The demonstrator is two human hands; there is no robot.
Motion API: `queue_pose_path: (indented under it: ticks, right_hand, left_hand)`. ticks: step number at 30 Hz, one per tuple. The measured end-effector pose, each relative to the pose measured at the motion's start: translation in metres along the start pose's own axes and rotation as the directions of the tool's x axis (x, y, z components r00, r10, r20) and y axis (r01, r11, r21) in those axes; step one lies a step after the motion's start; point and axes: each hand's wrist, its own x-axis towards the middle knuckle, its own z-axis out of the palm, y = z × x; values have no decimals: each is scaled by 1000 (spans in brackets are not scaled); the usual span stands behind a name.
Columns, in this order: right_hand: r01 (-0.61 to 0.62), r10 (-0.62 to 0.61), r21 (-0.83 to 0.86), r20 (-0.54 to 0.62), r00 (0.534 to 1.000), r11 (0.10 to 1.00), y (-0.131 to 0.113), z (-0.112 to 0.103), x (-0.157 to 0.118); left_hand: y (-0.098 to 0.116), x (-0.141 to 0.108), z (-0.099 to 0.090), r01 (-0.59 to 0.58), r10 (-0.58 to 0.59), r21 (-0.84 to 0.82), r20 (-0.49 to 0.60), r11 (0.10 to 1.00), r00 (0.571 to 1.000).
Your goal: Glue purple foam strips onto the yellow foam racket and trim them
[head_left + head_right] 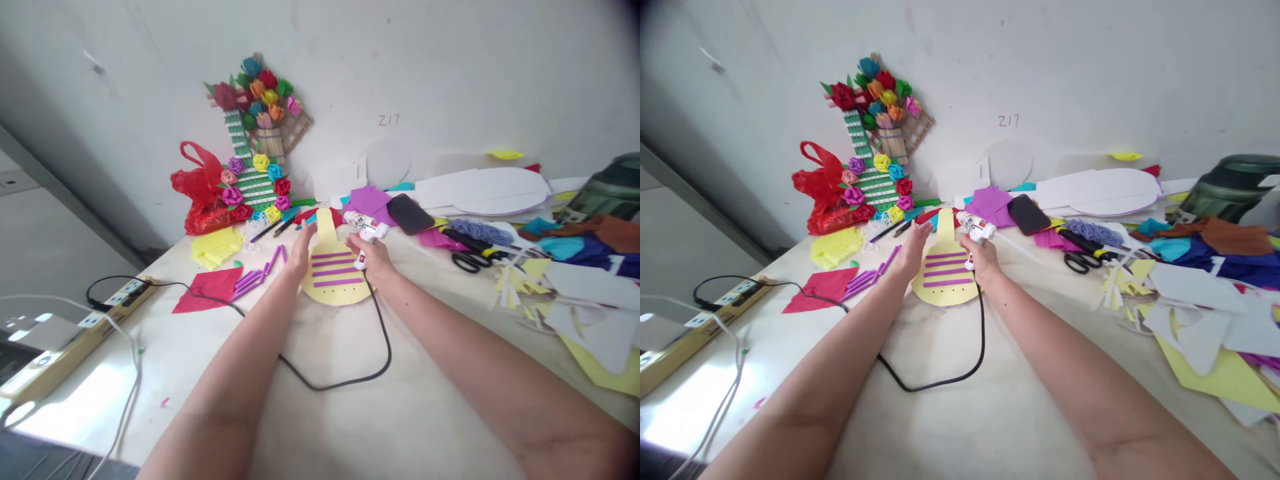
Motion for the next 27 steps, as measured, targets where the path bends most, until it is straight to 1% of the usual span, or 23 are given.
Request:
queue_pose_path:
  ticks: [1, 2, 4, 5, 7, 8, 9, 11, 12, 14, 16, 19, 20, 22, 23, 24, 25, 26, 27]
  right_hand:
    - [-4, 5, 36, -16, 1000, 999, -1, 0, 0]
    - [-8, 11, 73, -31, 999, 997, -1, 0, 0]
    - [-8, 15, 130, -56, 998, 991, -3, -1, 0]
    - [-4, 13, 147, -60, 998, 989, -3, -1, 0]
    - [2, 7, 154, -58, 998, 988, -4, -1, -2]
    - [7, 2, 151, -56, 998, 989, -5, -1, -3]
    - [12, -4, 145, -54, 999, 989, -5, -1, -4]
    - [20, -12, 141, -57, 998, 990, -5, -1, -6]
    - [23, -15, 143, -58, 998, 990, -5, -1, -6]
    - [26, -16, 148, -64, 998, 989, -5, -1, -7]
    - [24, -14, 147, -69, 998, 989, -5, -2, -7]
    - [14, -3, 150, -72, 997, 989, -4, -2, -7]
    - [9, 3, 160, -75, 997, 987, -5, -2, -7]
    - [0, 16, 189, -84, 996, 982, -5, -3, -6]
    - [-8, 25, 200, -83, 996, 980, -5, -3, -5]
    - [-15, 32, 206, -81, 996, 978, -6, -3, -5]
    - [-24, 40, 209, -73, 996, 978, -6, -3, -4]
    - [-32, 47, 210, -64, 997, 977, -6, -4, -4]
    - [-42, 54, 210, -54, 997, 977, -7, -5, -3]
  left_hand:
    - [1, 3, -8, -65, 64, -40, -35, 997, 997]
    - [2, 7, -17, -90, 90, -2, -46, 996, 995]
    - [3, 12, -40, -8, 44, 219, -158, 976, 986]
    - [3, 13, -51, 29, 41, 354, -188, 935, 981]
    - [2, 11, -69, 122, 32, 588, -244, 800, 969]
    - [0, 8, -76, 141, 34, 675, -239, 724, 971]
    - [-2, 4, -81, 151, 32, 738, -227, 657, 973]
    - [-9, -4, -85, 179, 3, 800, -220, 573, 975]
    - [-13, -8, -85, 193, -14, 819, -221, 540, 975]
    - [-21, -13, -82, 213, -45, 832, -222, 512, 974]
    - [-27, -16, -80, 211, -60, 833, -210, 512, 976]
    - [-32, -17, -78, 197, -40, 827, -207, 526, 978]
    - [-32, -17, -78, 203, -34, 825, -218, 527, 975]
    - [-30, -17, -80, 250, -38, 809, -271, 532, 962]
    - [-28, -17, -82, 260, -27, 795, -294, 548, 955]
    - [-26, -17, -83, 270, -10, 766, -325, 583, 946]
    - [-22, -17, -85, 287, 7, 718, -377, 635, 926]
    - [-18, -17, -86, 284, 24, 657, -418, 698, 908]
    - [-13, -17, -86, 275, 16, 578, -447, 768, 894]
